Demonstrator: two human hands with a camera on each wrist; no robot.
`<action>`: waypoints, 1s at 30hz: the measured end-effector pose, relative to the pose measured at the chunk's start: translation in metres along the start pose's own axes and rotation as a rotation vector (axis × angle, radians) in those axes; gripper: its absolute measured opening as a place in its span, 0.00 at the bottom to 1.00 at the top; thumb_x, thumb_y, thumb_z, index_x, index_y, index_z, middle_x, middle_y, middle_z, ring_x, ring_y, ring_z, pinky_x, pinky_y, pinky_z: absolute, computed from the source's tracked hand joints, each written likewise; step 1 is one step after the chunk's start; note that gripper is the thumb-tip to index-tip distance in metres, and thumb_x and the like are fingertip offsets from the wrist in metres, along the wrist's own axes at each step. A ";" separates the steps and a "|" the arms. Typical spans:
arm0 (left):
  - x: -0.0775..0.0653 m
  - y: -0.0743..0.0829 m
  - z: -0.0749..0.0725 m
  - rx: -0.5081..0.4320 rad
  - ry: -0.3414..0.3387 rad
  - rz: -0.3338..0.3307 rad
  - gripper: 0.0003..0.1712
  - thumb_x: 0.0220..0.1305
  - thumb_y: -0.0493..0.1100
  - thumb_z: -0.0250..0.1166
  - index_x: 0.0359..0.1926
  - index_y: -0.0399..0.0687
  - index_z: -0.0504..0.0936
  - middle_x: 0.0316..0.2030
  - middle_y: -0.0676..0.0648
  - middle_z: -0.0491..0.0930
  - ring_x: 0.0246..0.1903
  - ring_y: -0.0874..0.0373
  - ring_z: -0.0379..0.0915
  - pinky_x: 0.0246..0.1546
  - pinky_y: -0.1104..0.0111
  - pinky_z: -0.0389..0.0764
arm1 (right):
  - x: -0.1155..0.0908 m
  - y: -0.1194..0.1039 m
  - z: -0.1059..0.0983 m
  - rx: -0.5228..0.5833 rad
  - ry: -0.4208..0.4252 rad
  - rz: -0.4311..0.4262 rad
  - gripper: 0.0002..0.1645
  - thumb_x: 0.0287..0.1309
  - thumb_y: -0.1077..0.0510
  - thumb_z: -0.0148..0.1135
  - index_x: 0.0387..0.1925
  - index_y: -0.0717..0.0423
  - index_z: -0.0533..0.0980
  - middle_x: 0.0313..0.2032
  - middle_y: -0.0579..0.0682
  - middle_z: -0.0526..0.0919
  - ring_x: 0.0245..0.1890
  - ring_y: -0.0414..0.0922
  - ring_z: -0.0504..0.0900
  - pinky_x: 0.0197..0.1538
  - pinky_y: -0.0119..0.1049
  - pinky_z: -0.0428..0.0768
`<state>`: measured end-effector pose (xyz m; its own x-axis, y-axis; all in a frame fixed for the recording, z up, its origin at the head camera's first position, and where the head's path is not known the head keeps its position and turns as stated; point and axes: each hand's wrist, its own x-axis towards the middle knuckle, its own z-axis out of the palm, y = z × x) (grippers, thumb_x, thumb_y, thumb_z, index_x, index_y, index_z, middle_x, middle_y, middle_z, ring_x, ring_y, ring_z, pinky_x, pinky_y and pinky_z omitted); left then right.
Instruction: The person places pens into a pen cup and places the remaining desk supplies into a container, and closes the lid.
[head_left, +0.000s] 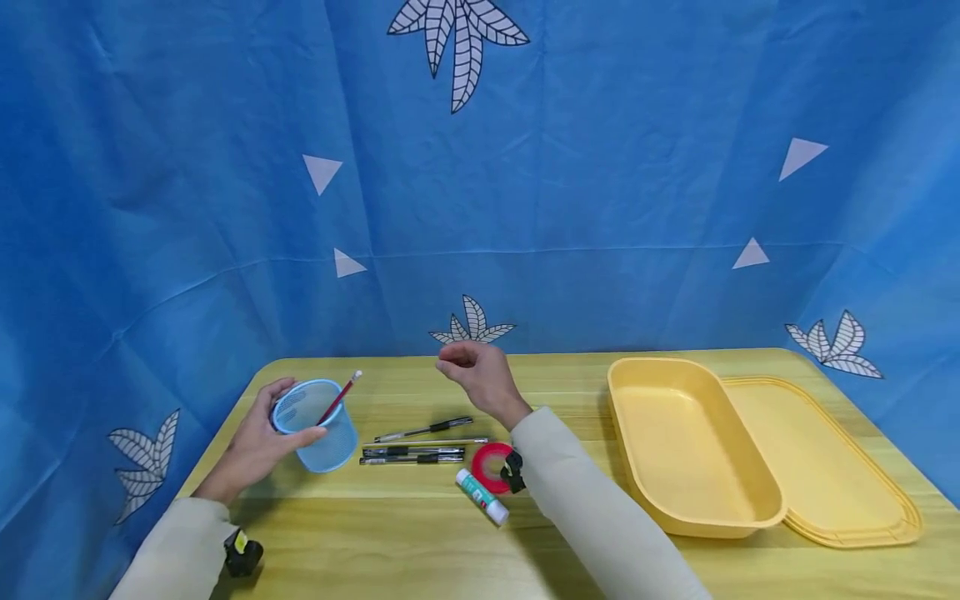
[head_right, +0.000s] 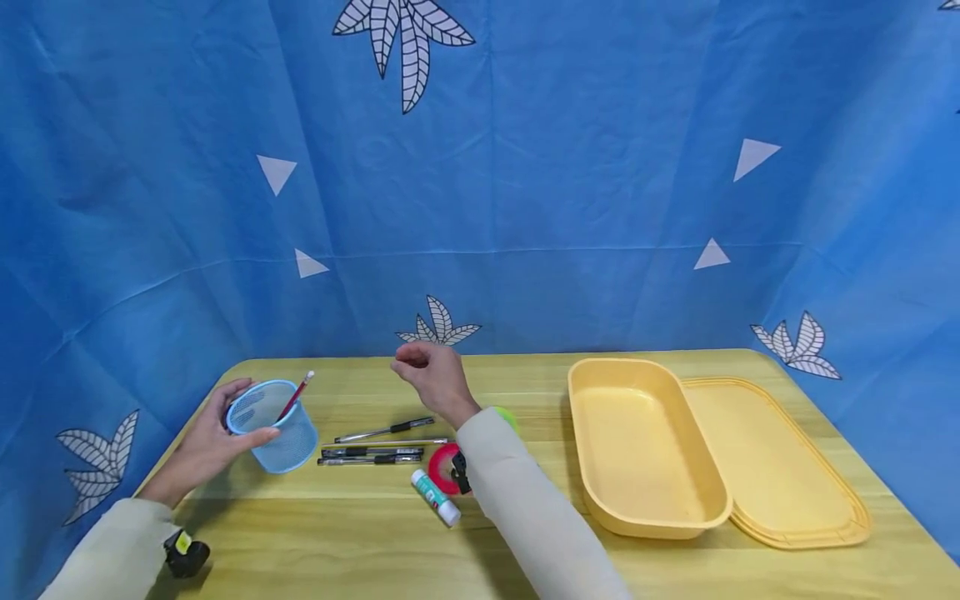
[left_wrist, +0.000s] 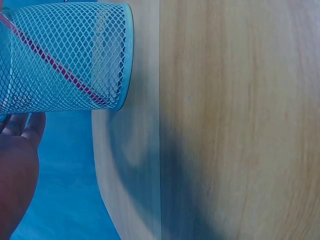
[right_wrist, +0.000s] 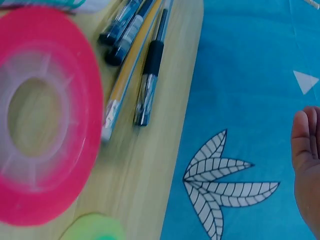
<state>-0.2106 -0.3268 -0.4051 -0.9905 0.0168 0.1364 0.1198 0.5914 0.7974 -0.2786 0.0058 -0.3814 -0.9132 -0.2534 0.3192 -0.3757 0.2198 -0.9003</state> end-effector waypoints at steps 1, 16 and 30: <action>0.000 0.000 -0.001 0.000 0.003 0.000 0.58 0.59 0.50 0.75 0.76 0.39 0.47 0.66 0.30 0.61 0.62 0.34 0.62 0.59 0.39 0.68 | 0.000 0.001 -0.001 -0.003 0.004 0.000 0.09 0.64 0.61 0.67 0.45 0.58 0.84 0.42 0.52 0.86 0.43 0.47 0.83 0.46 0.38 0.82; -0.002 -0.004 -0.001 -0.007 0.009 0.007 0.56 0.60 0.49 0.75 0.75 0.36 0.47 0.65 0.30 0.61 0.61 0.34 0.62 0.59 0.39 0.68 | -0.001 0.019 -0.010 -0.006 0.036 0.034 0.09 0.62 0.63 0.68 0.44 0.60 0.84 0.41 0.52 0.86 0.43 0.48 0.84 0.47 0.40 0.83; 0.000 -0.002 -0.001 -0.009 0.008 0.018 0.56 0.60 0.48 0.75 0.75 0.36 0.47 0.65 0.30 0.62 0.61 0.33 0.62 0.60 0.39 0.68 | -0.008 0.034 -0.014 -0.012 0.016 0.127 0.09 0.60 0.63 0.70 0.42 0.61 0.83 0.39 0.52 0.86 0.41 0.47 0.83 0.44 0.37 0.83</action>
<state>-0.2113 -0.3289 -0.4062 -0.9877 0.0206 0.1552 0.1379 0.5835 0.8003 -0.2858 0.0284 -0.4106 -0.9561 -0.2072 0.2073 -0.2582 0.2609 -0.9302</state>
